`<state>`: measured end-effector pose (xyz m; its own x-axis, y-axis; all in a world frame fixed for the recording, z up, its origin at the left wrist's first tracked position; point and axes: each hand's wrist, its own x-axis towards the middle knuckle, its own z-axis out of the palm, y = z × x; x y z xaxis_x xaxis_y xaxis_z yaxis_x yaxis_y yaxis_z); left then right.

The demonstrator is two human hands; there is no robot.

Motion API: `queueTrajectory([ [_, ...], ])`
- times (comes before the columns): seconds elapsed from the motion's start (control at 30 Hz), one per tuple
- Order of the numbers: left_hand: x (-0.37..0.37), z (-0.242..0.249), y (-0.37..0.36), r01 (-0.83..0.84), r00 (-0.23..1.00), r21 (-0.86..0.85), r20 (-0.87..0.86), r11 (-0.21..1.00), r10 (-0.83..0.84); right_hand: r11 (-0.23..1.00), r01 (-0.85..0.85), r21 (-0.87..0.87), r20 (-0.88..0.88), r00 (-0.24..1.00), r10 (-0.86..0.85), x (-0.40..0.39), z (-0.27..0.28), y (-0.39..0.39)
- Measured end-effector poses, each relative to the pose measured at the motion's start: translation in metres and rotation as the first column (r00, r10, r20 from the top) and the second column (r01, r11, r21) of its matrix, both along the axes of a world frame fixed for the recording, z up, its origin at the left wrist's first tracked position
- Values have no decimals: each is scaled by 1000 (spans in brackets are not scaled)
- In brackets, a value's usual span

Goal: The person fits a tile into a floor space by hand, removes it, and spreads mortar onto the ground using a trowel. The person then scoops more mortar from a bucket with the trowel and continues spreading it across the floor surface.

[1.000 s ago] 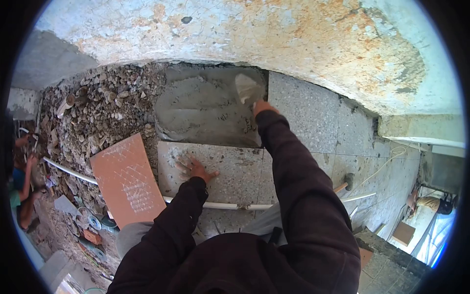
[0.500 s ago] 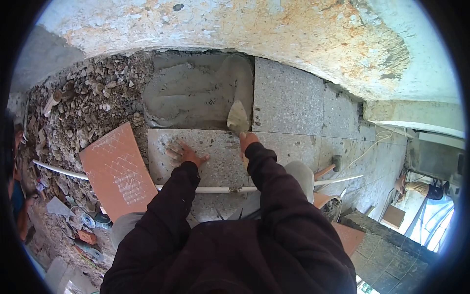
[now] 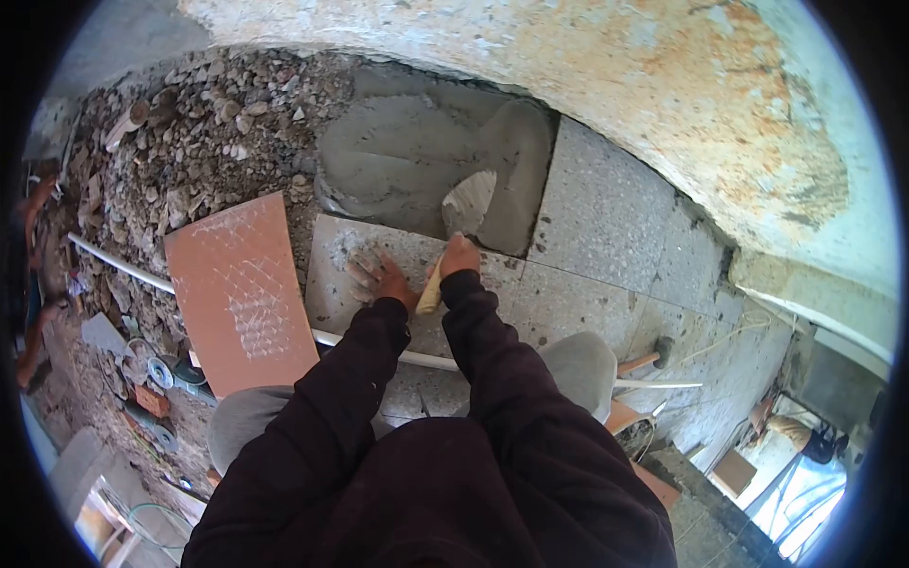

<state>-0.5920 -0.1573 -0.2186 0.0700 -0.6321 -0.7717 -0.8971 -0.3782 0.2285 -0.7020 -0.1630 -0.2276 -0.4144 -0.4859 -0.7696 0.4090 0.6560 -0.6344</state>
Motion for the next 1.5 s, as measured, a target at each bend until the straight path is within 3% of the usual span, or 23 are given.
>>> queueTrajectory([
  [0.03, -4, -25, 9, -11, 1000, 3, 7, 1000, 11, 1000, -11, 3, 7, 1000, 11, 8, 3, -10],
  [0.1, -12, -95, 31, 37, 962, -514, 252, 857, 109, 953, -302, 26, -50, 952, 303, 21, 6, -28],
  [0.13, -9, -96, 28, 32, 959, -513, 257, 858, 118, 950, -311, 25, -45, 949, 312, 28, -8, -36],
  [0.17, -2, -95, 23, 127, 988, -236, 117, 964, -101, 903, -429, 24, -210, 881, 424, 38, -24, -44],
  [0.23, 9, -87, 18, 236, 970, 50, -72, 971, -232, 824, -566, 36, -352, 764, 540, 50, -47, -59],
  [0.3, 7, -42, 9, 129, 991, 83, -45, 988, -126, 558, -813, 167, -642, 340, 687, 62, -27, -82],
  [0.33, 6, -24, 6, 75, 997, 98, -33, 992, -72, 298, -940, 163, -683, 110, 722, 54, -14, -96],
  [0.4, 6, 2, 0, 34, 999, 86, -4, 996, -34, 28, -972, 232, -712, -150, 686, 30, 3, -110],
  [0.43, 8, 7, -3, 31, 999, 67, 13, 997, -32, 49, -955, 293, -701, -180, 690, 24, 10, -112],
  [0.5, 9, -5, 1, -10, 999, 37, -36, 999, 11, -88, -794, 602, -595, -520, 613, 20, 52, -106],
  [0.6, 9, -3, -2, 17, 998, 43, -54, 999, -15, -191, -696, 692, -513, -661, 547, 9, 50, -116],
  [0.73, 8, -5, 0, -10, 998, 48, -56, 999, 13, -62, -707, 704, -552, -600, 580, 11, 42, -158],
  [0.8, 8, -4, -1, -4, 999, 36, -45, 999, 6, 103, -679, 727, -584, -532, 613, 12, 31, -186],
  [0.93, 9, -1, -4, 9, 998, 55, -55, 998, -6, 168, -638, 752, -579, -515, 632, 6, 24, -227],
  [1.0, 7, -3, -2, 10, 998, 62, -62, 998, -6, 306, -656, 690, -652, -380, 656, 4, 15, -235],
  [1.03, 7, -1, -4, 14, 998, 69, -57, 998, -10, 303, -656, 691, -650, -381, 657, 0, 1, -242],
  [1.13, 7, -4, -1, 12, 998, 71, -58, 997, -8, 71, -875, 478, -518, -216, 828, -4, -10, -244],
  [1.2, 10, -9, -2, 13, 998, 61, -58, 998, -10, 173, -926, 337, -260, 85, 962, 12, 49, -221],
  [1.3, 7, -11, 2, 13, 998, 66, -54, 998, -9, 107, -953, 282, -396, -14, 918, 7, 63, -231],
  [1.33, 8, -9, 1, 9, 999, 60, -54, 998, -6, 263, -911, 319, -399, 122, 909, 10, 68, -239],
  [1.43, 7, 1, -4, 8, 999, 63, -54, 998, -4, 335, -850, 406, -340, 199, 919, 0, 61, -275],
  [1.47, 7, 3, -5, -5, 999, 80, -53, 997, 9, 256, -843, 472, -438, 27, 899, -5, 60, -281],
  [1.5, 7, 1, -4, 8, 999, 84, -54, 996, -3, 251, -832, 495, -452, 1, 892, -13, 59, -280],
])
